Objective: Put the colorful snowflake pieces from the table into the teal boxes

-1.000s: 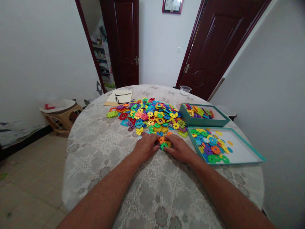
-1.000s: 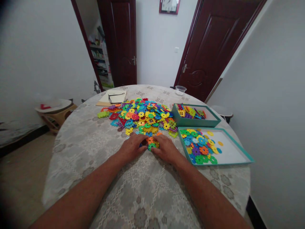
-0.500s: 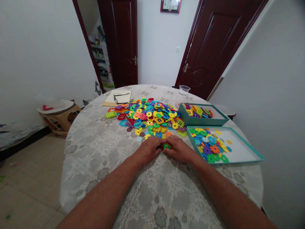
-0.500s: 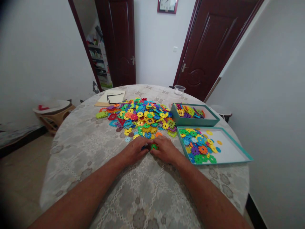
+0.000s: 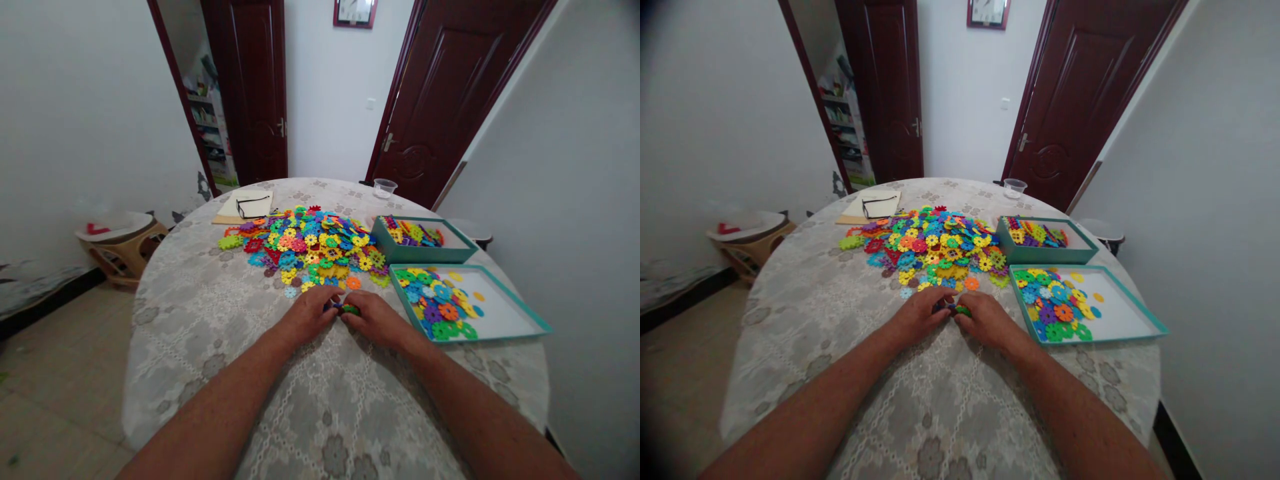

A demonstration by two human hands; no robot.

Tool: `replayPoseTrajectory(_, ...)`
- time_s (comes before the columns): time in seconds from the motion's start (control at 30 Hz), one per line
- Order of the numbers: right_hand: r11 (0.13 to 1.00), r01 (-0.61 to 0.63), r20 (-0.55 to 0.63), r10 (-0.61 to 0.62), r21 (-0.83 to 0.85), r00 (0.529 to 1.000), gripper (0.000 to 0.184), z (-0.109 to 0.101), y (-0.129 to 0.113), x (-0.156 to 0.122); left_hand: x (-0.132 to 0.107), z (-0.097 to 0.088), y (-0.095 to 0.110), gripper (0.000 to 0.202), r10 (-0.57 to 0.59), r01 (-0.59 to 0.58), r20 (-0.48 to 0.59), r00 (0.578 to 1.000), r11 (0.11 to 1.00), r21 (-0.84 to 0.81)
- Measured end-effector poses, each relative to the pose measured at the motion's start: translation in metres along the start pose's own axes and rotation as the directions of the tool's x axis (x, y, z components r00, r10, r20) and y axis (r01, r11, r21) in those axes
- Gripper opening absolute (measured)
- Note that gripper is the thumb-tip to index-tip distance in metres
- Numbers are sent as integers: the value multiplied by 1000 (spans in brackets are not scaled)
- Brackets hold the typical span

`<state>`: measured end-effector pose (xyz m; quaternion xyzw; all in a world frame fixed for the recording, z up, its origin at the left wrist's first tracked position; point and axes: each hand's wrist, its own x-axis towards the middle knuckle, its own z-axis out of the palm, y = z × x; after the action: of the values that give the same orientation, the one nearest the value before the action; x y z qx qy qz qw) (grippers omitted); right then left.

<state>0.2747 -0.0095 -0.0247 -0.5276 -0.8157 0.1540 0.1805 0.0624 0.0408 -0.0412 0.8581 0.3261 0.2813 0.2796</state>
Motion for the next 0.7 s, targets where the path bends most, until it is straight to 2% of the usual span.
replayPoseTrajectory(0.13, 996, -34, -87, 27, -79, 996, 9, -11, 7, -4, -3, -10, -6, 38, 45, -42, -19, 999, 987, 154)
replayPoseTrajectory(0.23, 982, -115, -256, 74, -151, 964, 13, -33, 22, -11, -5, -21, -5, 30, 17, -32, 52, 999, 956, 293)
replayPoseTrajectory(0.33, 906, -307, -409, 173, -290, 896, 15, -59, 44, -21, -7, -30, 0, 29, -51, 1, 120, 991, 924, 383)
replayPoseTrajectory(0.47, 681, -598, -494, 381, -422, 782, 15, -81, 64, -36, -8, -35, 9, 33, -134, 54, 166, 977, 910, 411)
replayPoseTrajectory(0.53, 606, -671, -576, 390, -427, 719, 21, -84, 65, -40, -9, -37, 13, 33, -151, 61, 192, 970, 910, 410)
replayPoseTrajectory(0.57, 603, -679, -618, 359, -418, 699, 26, -84, 62, -40, -9, -38, 14, 33, -155, 61, 199, 968, 910, 409)
replayPoseTrajectory(0.6, 629, -662, -647, 314, -407, 695, 31, -82, 59, -39, -9, -38, 14, 32, -156, 62, 202, 967, 911, 408)
replayPoseTrajectory(0.63, 681, -617, -650, 267, -396, 712, 35, -78, 54, -37, -9, -38, 14, 31, -154, 61, 202, 967, 913, 403)
replayPoseTrajectory(0.7, 812, -456, -557, 202, -365, 805, 35, -66, 42, -31, -9, -36, 12, 29, -145, 60, 199, 969, 922, 382)
